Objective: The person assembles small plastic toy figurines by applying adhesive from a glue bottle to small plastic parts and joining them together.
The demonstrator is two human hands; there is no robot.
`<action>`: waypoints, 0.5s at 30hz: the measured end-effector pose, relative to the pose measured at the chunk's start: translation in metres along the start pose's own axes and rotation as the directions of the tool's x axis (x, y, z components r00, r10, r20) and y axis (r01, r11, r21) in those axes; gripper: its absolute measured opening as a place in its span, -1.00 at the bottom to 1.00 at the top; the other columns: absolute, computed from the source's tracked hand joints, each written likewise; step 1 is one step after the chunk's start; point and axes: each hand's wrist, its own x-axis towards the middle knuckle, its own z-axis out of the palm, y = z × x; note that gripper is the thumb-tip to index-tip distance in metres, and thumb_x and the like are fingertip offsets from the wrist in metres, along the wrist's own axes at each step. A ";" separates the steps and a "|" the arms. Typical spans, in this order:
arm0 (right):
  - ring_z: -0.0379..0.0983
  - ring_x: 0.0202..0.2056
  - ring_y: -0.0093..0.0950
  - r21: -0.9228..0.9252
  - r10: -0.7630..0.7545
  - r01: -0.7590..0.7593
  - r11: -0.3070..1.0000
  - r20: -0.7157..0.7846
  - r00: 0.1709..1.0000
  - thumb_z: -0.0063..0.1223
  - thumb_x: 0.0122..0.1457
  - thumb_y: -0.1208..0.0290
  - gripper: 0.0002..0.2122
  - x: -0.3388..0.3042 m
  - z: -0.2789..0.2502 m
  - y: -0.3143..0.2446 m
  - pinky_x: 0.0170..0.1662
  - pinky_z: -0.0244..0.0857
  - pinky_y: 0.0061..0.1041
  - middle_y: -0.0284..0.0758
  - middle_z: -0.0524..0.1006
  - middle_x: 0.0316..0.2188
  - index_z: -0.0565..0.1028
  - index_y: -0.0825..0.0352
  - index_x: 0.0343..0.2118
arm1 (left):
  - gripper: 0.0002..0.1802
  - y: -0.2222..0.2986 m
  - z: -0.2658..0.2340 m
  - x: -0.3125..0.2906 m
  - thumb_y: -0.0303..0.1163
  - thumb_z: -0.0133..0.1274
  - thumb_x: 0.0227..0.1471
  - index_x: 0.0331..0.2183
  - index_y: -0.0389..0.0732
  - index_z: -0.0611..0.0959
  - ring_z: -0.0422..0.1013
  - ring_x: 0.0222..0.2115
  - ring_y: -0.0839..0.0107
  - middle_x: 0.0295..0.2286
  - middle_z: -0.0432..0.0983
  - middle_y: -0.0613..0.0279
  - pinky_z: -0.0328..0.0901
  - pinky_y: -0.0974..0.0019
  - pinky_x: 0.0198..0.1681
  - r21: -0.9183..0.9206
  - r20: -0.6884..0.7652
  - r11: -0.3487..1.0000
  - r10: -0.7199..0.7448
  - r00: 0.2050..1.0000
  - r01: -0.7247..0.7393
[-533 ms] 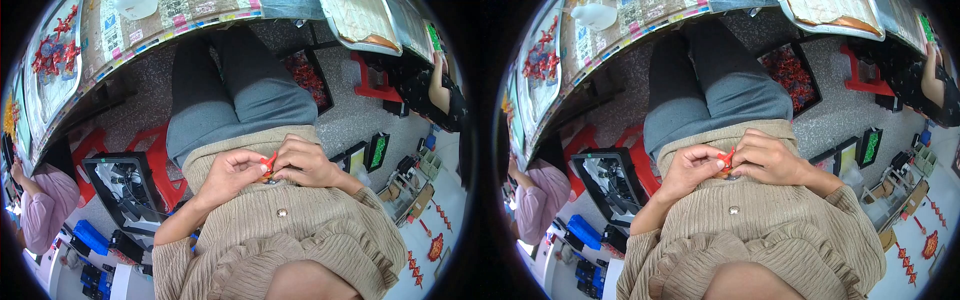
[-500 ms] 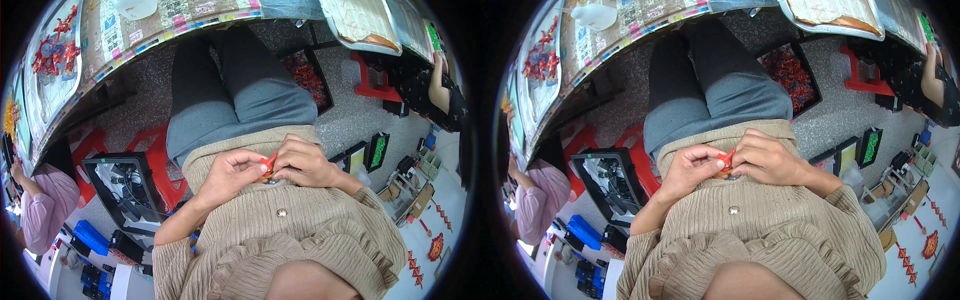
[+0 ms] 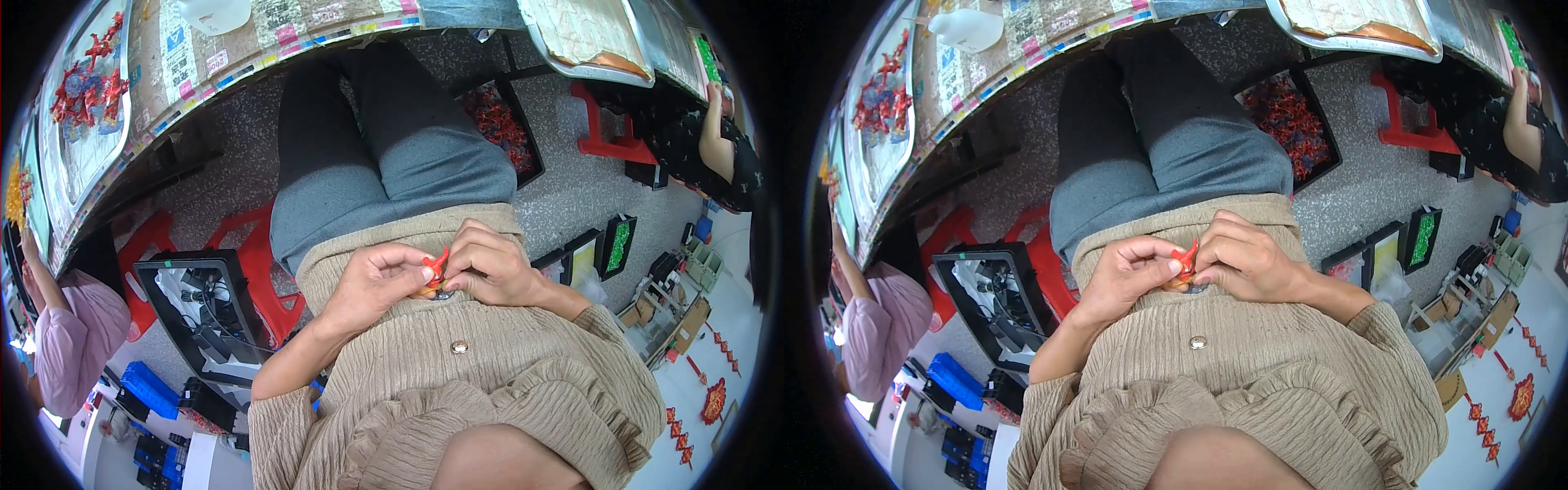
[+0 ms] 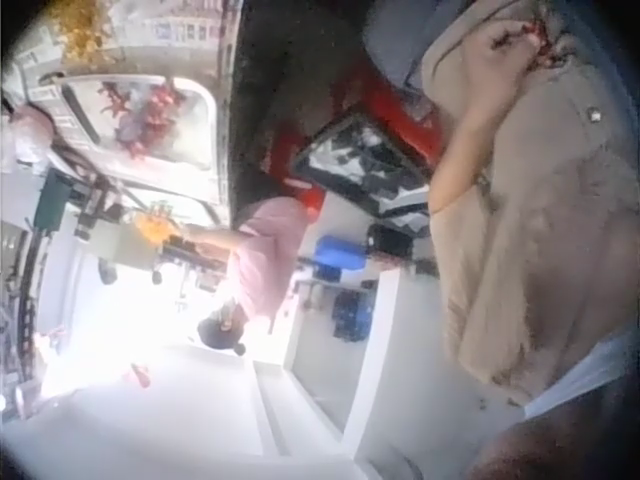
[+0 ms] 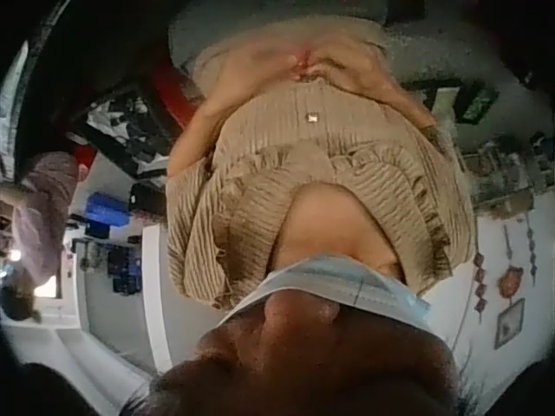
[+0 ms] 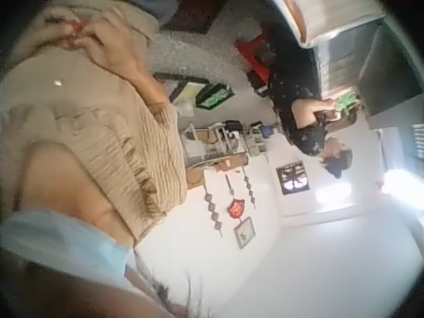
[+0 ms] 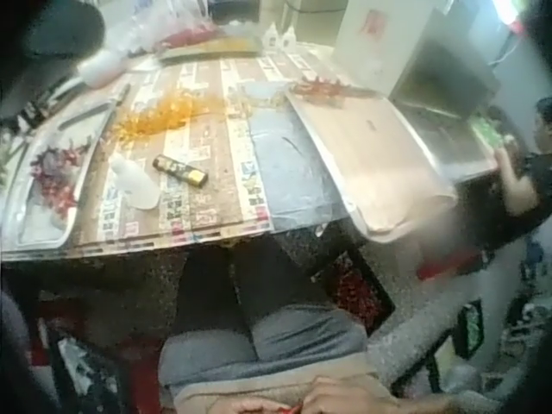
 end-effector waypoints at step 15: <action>0.34 -0.46 -0.42 0.022 0.049 -0.048 0.999 -0.048 0.998 0.31 -0.13 0.48 -0.82 -0.003 0.003 0.000 -0.39 0.23 -0.48 -0.34 0.42 -0.54 0.46 0.33 -0.52 | -0.76 -0.001 0.001 -0.001 -0.44 0.09 0.08 -0.23 -0.40 0.58 0.50 -0.36 0.51 -0.36 0.55 0.16 0.43 0.47 -0.24 0.010 -0.010 0.999 0.032 0.999 -0.032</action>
